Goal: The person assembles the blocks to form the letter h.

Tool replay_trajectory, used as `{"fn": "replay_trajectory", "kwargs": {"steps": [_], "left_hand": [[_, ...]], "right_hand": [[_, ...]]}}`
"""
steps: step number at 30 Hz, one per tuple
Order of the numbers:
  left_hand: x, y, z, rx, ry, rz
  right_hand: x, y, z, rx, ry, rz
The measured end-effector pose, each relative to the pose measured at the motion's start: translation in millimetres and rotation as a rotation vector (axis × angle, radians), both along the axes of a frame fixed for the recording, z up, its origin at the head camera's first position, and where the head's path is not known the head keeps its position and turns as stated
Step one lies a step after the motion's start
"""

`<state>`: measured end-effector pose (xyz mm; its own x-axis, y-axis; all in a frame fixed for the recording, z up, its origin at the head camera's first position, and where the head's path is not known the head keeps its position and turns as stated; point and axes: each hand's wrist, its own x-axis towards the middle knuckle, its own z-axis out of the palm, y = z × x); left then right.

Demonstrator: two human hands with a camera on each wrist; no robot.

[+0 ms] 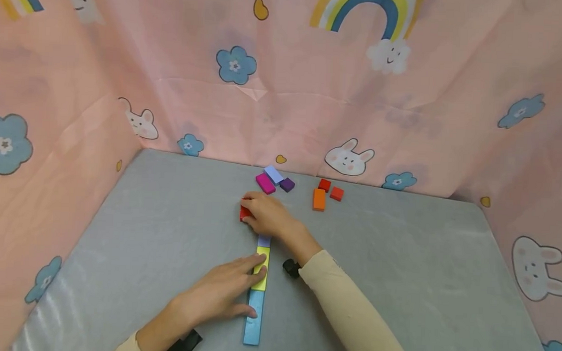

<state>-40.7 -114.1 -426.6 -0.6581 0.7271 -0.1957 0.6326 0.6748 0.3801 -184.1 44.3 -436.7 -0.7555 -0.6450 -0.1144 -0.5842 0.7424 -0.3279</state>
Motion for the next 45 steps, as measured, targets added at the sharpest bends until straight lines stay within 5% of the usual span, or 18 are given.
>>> {"fn": "replay_trajectory", "kwargs": {"steps": [18, 45], "left_hand": [[0.1, 2, -3.3, 0.001, -0.009, -0.003], [0.9, -2, -0.1, 0.027, 0.0, 0.005]], "right_hand": [[-1.7, 38, 7.2, -0.104, -0.172, -0.129], [7.6, 57, -1.3, -0.126, -0.145, -0.135]]}}
